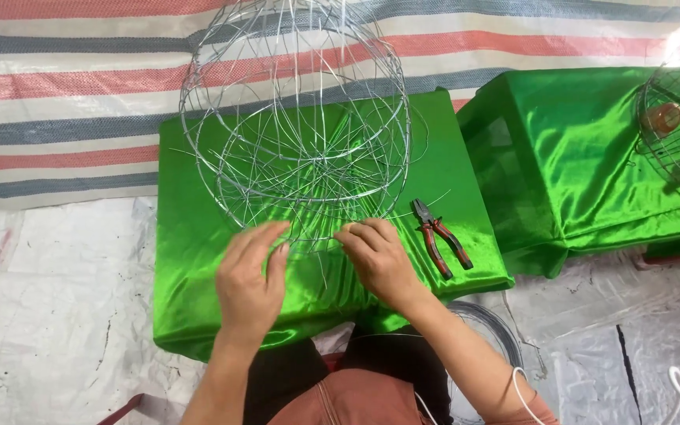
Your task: Reinforcing the joints of a wire frame by wrapping thin wire around the connections and cutting the excess with pliers.
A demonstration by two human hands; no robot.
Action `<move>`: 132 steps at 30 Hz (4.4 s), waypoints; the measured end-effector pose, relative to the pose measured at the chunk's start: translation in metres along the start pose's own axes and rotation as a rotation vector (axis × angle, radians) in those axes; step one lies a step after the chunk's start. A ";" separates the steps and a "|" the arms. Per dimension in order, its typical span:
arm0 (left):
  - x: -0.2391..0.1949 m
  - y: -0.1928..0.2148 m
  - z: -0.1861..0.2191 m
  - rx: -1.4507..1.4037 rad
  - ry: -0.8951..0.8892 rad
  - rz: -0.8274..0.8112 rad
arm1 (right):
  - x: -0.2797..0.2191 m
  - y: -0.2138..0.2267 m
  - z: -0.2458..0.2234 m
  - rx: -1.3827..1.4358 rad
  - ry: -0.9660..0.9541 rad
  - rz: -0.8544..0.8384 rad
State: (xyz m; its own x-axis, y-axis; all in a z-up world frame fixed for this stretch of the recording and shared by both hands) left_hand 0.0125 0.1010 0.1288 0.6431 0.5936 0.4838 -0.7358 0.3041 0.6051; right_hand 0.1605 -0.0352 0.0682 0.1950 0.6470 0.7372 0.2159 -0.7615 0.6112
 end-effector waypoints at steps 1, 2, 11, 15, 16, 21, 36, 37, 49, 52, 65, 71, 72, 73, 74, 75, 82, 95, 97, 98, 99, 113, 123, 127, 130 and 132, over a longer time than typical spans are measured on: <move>0.011 0.010 0.009 0.008 -0.113 0.061 | -0.003 0.002 0.001 0.031 -0.038 0.002; 0.017 0.014 0.014 0.007 -0.115 0.063 | -0.001 0.006 -0.003 0.029 -0.036 0.004; 0.001 -0.004 0.020 -0.260 -0.017 -0.015 | 0.006 0.038 0.006 0.192 -0.214 0.051; -0.005 -0.011 0.018 -0.194 -0.021 0.077 | -0.007 0.014 0.013 0.498 -0.509 -0.025; -0.005 -0.010 0.021 -0.062 -0.118 0.162 | -0.012 0.004 0.013 0.635 -0.623 -0.014; 0.048 -0.034 0.030 0.269 -0.399 0.197 | -0.004 -0.017 0.006 0.962 -0.759 0.114; 0.065 -0.066 0.013 0.499 -0.341 -0.012 | -0.007 -0.061 0.027 0.645 -0.686 0.146; 0.064 -0.067 0.012 0.499 -0.313 -0.042 | -0.008 -0.061 0.027 0.642 -0.682 0.147; 0.065 -0.061 0.031 0.376 -0.145 -0.152 | 0.053 0.052 0.017 0.082 -0.237 0.278; 0.066 -0.064 0.033 0.375 -0.082 -0.187 | 0.119 0.084 0.027 -0.145 0.078 0.394; 0.088 -0.037 0.070 0.533 -0.079 -0.234 | 0.185 0.064 0.052 -0.144 0.432 0.533; 0.125 -0.046 0.063 0.148 -0.153 -0.255 | 0.204 0.071 0.051 -0.091 0.321 0.506; 0.134 -0.040 0.071 -0.074 -0.055 -0.291 | 0.207 0.073 0.048 -0.090 0.321 0.488; 0.144 -0.034 0.080 -0.296 0.044 -0.325 | 0.211 0.075 0.045 -0.089 0.320 0.470; 0.144 -0.038 0.075 -0.297 0.043 -0.329 | 0.217 0.080 0.042 -0.092 0.317 0.470; 0.145 -0.039 0.073 -0.357 -0.013 -0.288 | 0.224 0.086 0.038 -0.084 0.334 0.474; 0.137 -0.056 0.051 -0.436 -0.194 -0.169 | 0.211 0.063 0.066 0.001 0.174 0.408; 0.106 -0.010 0.048 0.240 -0.539 -0.011 | 0.186 0.092 0.022 -0.094 0.208 0.527; 0.097 -0.027 0.027 0.512 -0.413 -0.165 | 0.184 0.082 0.009 0.150 0.244 0.478; 0.095 -0.031 0.025 0.514 -0.408 -0.165 | 0.179 0.077 0.006 0.155 0.244 0.475; 0.092 -0.031 0.025 0.482 -0.421 -0.058 | 0.174 0.070 0.005 0.152 0.196 0.446; 0.098 -0.054 0.019 0.576 -0.388 0.053 | 0.176 0.066 0.017 0.431 0.002 0.451; 0.098 -0.060 0.016 0.527 -0.355 0.066 | 0.158 0.048 0.003 0.295 0.116 0.305; 0.094 -0.054 0.013 0.460 -0.389 0.040 | 0.186 0.046 0.018 0.286 -0.010 0.280; 0.097 -0.051 0.010 0.386 -0.338 -0.017 | 0.184 0.024 0.033 0.204 -0.107 0.124; 0.097 -0.053 0.006 0.307 -0.365 0.062 | 0.175 0.013 0.038 0.131 -0.178 0.022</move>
State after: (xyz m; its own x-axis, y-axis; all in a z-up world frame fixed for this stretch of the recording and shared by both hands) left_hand 0.1153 0.1380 0.1470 0.6728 0.2862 0.6823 -0.7139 0.0091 0.7001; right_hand 0.2336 0.0694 0.1940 0.3646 0.6363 0.6798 0.3302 -0.7710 0.5446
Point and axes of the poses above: each hand's wrist, its own x-axis towards the middle knuckle, its own y-axis out of the back of the hand, z = x × y, the point moved 5 cm from there along x, towards the middle knuckle, and after that the axes turned 4 degrees about x, right-handed, at the moved point
